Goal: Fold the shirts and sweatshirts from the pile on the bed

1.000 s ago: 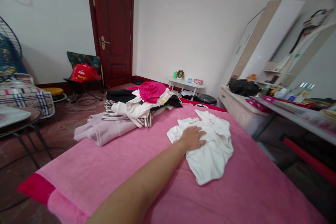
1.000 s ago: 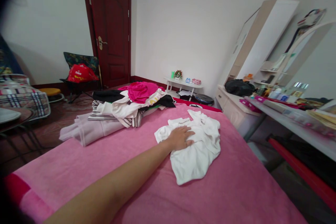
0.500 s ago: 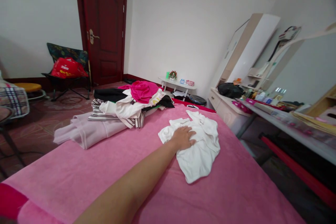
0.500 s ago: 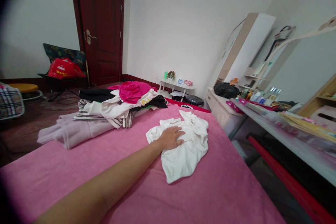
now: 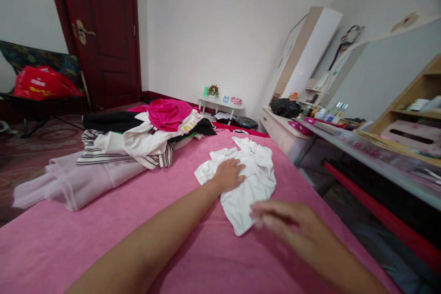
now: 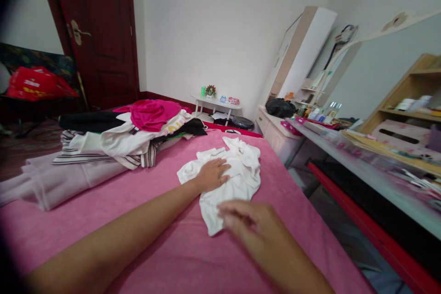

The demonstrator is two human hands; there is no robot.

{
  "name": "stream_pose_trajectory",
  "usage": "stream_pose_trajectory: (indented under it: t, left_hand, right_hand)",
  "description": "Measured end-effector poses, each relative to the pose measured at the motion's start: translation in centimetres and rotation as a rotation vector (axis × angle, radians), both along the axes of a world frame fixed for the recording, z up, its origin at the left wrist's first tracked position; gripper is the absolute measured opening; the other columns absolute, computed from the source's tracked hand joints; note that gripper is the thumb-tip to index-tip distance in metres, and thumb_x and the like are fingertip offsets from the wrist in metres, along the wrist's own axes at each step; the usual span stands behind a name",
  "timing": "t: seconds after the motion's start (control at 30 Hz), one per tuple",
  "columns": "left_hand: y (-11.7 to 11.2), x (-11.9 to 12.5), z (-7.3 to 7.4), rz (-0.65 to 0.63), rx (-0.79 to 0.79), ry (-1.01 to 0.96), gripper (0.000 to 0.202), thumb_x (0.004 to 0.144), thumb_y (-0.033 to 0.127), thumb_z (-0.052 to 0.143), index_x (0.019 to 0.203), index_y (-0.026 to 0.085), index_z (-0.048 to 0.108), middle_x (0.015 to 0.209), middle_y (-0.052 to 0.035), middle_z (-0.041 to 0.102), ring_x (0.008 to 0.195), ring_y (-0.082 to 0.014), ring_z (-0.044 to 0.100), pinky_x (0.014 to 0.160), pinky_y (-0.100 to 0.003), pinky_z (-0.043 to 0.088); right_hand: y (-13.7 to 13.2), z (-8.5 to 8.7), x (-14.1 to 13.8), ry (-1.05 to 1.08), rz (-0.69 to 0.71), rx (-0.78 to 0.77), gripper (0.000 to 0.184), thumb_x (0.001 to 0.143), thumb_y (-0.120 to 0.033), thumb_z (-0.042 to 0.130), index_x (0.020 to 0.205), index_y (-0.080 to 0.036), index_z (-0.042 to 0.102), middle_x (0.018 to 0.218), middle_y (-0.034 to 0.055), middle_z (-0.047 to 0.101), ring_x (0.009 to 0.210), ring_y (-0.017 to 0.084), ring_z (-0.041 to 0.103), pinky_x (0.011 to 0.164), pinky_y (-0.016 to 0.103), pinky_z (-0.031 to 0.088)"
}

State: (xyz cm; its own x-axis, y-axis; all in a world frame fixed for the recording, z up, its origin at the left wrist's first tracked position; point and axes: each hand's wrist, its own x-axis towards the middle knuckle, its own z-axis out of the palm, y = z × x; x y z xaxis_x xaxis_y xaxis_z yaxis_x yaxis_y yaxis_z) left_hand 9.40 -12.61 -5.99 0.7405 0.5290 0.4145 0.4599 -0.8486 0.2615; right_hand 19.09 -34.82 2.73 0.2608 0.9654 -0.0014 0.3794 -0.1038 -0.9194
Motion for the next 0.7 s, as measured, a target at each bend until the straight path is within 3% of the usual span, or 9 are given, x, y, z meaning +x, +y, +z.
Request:
stream_pose_trajectory:
  t: [0.1,0.17,0.23,0.33,0.43,0.5,0.57,0.63,0.7]
  left_hand:
    - [0.3,-0.1,0.2,0.028,0.018,-0.011,0.056,0.09,0.05,0.04,0.137,0.019,0.042,0.144,-0.0136,0.041,0.129,-0.0294,0.042,0.107,-0.042,0.033]
    - [1.3,-0.5,0.4,0.072,0.012,-0.03,0.059,0.091,0.051,0.039,0.141,0.019,0.036,0.147,-0.0139,0.035,0.131,-0.0288,0.038,0.108,-0.042,0.031]
    - [3.2,-1.1,0.5,0.154,-0.037,-0.044,0.054,0.093,0.047,0.037,0.141,0.022,0.036,0.147,-0.0117,0.036,0.132,-0.0272,0.037,0.108,-0.042,0.03]
    - [6.8,-2.0,0.4,0.246,-0.133,-0.033,0.046,0.091,0.044,0.043,0.13,0.021,0.051,0.133,-0.0115,0.053,0.123,-0.0281,0.047,0.101,-0.043,0.037]
    - [9.5,-2.3,0.0,0.223,-0.168,-0.036,0.044,0.083,0.052,0.055,0.115,0.022,0.062,0.119,-0.0084,0.063,0.112,-0.0275,0.055,0.095,-0.039,0.042]
    - [10.4,-2.1,-0.2,0.199,-0.179,-0.058,0.043,0.08,0.052,0.059,0.11,0.023,0.065,0.116,-0.006,0.065,0.108,-0.0259,0.056,0.093,-0.035,0.042]
    - [10.6,-1.8,-0.2,0.167,-0.189,-0.077,0.039,0.079,0.05,0.06,0.105,0.022,0.066,0.11,-0.0052,0.066,0.103,-0.0243,0.058,0.089,-0.032,0.043]
    - [10.4,-1.6,-0.2,0.134,-0.197,-0.093,0.035,0.08,0.048,0.06,0.101,0.02,0.065,0.104,-0.0053,0.067,0.098,-0.0229,0.059,0.085,-0.03,0.043]
    - [10.2,-1.6,-0.3,0.111,-0.218,-0.128,0.033,0.08,0.045,0.06,0.098,0.018,0.064,0.099,-0.0055,0.067,0.093,-0.0221,0.059,0.081,-0.028,0.043]
  right_hand:
    - [9.9,2.1,2.4,-0.177,0.093,0.204,0.025,0.075,-0.035,0.06,0.093,-0.019,0.069,0.089,0.0045,0.07,0.083,0.021,0.066,0.068,0.029,0.052]
    - [15.3,1.9,4.6,-0.142,-0.053,0.232,0.026,0.072,-0.033,0.058,0.09,-0.017,0.066,0.093,0.006,0.068,0.081,0.02,0.066,0.06,0.025,0.05]
    - [18.7,0.4,6.6,-0.106,-0.177,0.19,0.028,0.069,-0.032,0.058,0.092,-0.016,0.063,0.098,0.0075,0.066,0.076,0.017,0.065,0.055,0.023,0.047]
    - [20.9,-2.8,8.4,-0.102,-0.233,0.118,0.044,0.063,-0.03,0.064,0.104,-0.016,0.061,0.106,0.0097,0.063,0.065,0.015,0.062,0.05,0.023,0.043]
    - [21.3,-5.2,8.7,-0.253,-0.193,0.111,0.062,0.055,-0.025,0.073,0.115,-0.016,0.059,0.111,0.0086,0.062,0.079,0.018,0.062,0.062,0.026,0.045]
    - [21.5,-6.1,8.6,-0.438,-0.133,0.13,0.053,0.058,-0.024,0.074,0.11,-0.018,0.063,0.101,0.0048,0.065,0.084,0.019,0.06,0.07,0.027,0.043]
    - [21.9,-6.5,8.5,-0.56,-0.079,0.113,0.029,0.062,-0.024,0.07,0.091,-0.019,0.069,0.08,0.0006,0.065,0.073,0.017,0.059,0.066,0.027,0.04]
    - [22.3,-6.8,8.6,-0.568,-0.056,0.07,0.01,0.062,-0.022,0.069,0.071,-0.02,0.067,0.062,-0.0024,0.06,0.06,0.014,0.054,0.058,0.025,0.036]
    - [22.6,-6.7,8.9,-0.52,-0.051,0.088,0.005,0.063,-0.022,0.067,0.064,-0.019,0.063,0.057,-0.0037,0.056,0.054,0.012,0.05,0.053,0.023,0.034]
